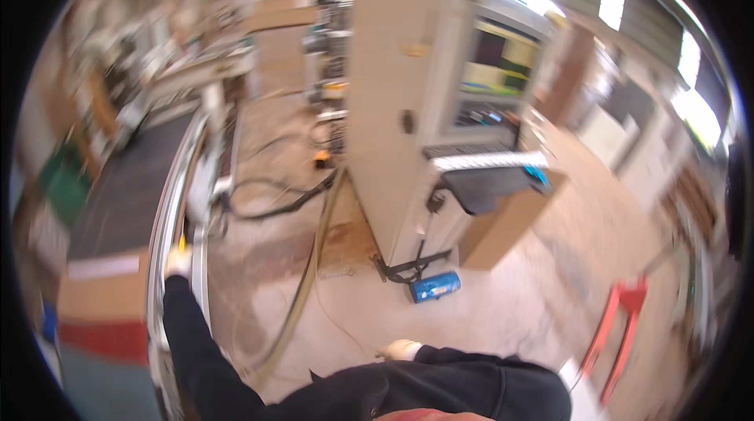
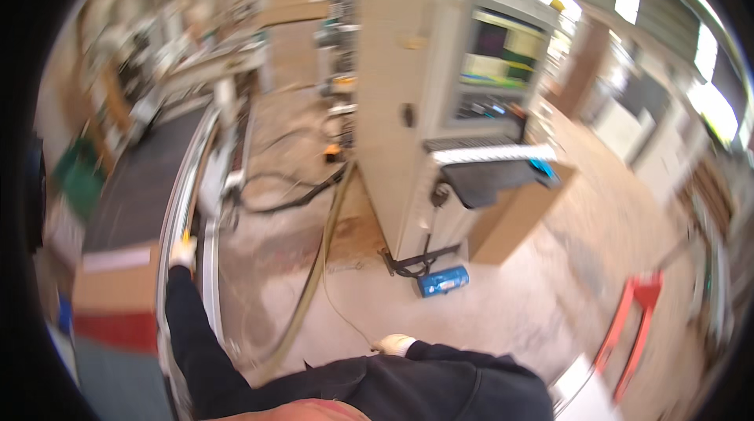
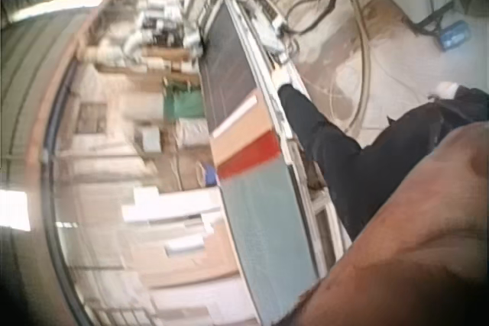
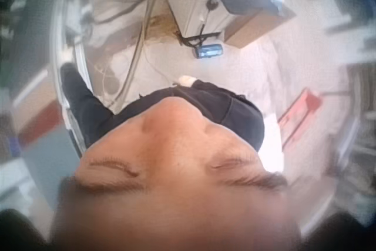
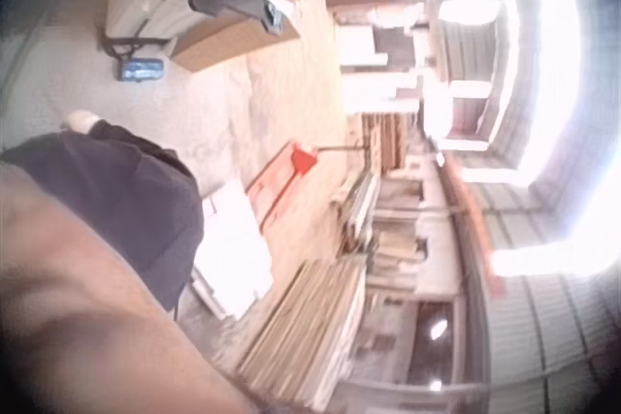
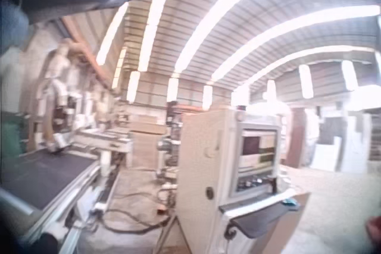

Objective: The person places a white strip on a large dark panel, then operates a CNC control panel using a mouse and keyboard. The person then applies multiple small white labels to the panel surface by hand.

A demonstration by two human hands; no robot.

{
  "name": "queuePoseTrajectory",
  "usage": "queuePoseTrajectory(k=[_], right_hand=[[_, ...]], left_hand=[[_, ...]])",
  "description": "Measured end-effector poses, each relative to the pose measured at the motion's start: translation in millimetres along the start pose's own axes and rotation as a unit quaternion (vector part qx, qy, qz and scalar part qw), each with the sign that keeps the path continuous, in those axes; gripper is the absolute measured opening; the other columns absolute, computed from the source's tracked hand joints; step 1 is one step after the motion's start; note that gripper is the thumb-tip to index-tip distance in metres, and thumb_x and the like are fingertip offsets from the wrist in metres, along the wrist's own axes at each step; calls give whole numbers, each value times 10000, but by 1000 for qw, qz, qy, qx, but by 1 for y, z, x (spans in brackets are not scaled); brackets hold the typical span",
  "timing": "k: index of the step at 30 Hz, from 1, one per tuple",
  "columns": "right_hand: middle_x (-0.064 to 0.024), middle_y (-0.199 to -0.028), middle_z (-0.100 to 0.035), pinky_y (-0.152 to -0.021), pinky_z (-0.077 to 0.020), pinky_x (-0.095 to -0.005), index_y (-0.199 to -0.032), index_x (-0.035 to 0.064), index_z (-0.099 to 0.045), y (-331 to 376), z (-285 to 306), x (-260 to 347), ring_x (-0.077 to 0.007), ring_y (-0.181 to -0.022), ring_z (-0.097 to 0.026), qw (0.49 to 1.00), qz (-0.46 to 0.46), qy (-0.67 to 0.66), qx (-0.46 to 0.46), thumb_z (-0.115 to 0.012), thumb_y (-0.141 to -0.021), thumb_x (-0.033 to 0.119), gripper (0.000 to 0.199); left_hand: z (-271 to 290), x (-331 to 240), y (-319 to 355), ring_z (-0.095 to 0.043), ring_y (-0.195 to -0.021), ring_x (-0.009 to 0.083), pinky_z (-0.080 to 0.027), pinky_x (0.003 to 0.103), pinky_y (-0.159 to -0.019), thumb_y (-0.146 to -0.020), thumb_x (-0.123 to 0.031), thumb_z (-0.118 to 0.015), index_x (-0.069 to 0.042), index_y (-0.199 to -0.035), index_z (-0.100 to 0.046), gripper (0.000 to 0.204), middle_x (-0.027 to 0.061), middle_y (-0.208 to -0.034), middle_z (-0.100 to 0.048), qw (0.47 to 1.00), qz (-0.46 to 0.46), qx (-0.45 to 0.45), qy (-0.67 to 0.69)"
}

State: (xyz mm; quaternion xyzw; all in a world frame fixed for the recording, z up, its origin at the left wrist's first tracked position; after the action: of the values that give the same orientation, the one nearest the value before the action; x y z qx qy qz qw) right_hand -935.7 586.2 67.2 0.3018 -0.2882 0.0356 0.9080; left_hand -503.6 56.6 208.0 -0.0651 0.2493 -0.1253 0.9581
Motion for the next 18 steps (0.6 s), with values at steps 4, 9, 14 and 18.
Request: queuePoseTrajectory(k=[4,9,14,18], right_hand=[[-212,-1266,-705,-1004,-501,-470,-1377,99,-639,16,-12,-9,-401,-1207,-651,997,-52,-58,-13,-641,-941,372,514],[-220,-1274,-701,-1015,-497,-463,-1322,82,-678,27,-31,-58,-399,-1226,-639,991,-85,-97,-41,-620,-946,417,507],[-206,-1307,-688,-1046,-476,-464,-1307,105,-702,23,-106,-160,-386,-1242,-632,978,-146,-151,-4,-584,-981,451,489],[-175,-1294,-710,-1026,-493,-462,-1328,137,-706,7,-182,-234,-345,-1229,-658,947,-134,-293,6,-632,-917,503,556]], left_hand=[[-31,-51,4,-644,-1138,464,-501,572,-977,-1011,-426,-457,-156,-1405,-585,495,268,-1198,-685,967,9,127,-222],[-142,-86,72,-710,-1145,326,-567,451,-951,-933,-374,-619,-107,-1165,-768,384,165,-1211,-744,891,-32,231,-389],[-272,-129,202,-689,-1111,364,-526,446,-963,-903,-422,-687,-110,-1173,-765,420,176,-1190,-740,728,-240,520,-378],[-318,-219,277,-729,-849,313,-564,426,-779,-785,-366,-814,-75,-1026,-786,379,146,-946,-778,641,-311,607,-352]])
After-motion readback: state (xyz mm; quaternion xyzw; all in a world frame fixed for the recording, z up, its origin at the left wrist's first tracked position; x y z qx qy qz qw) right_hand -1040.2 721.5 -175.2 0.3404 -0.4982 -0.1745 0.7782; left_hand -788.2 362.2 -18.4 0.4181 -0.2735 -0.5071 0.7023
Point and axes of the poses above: each hand's wrist, its own y-axis away from the middle knuckle, its own z-axis out of the back of the hand, x = y × z, the point moved 3 cm from there along -y, towards the middle knuckle
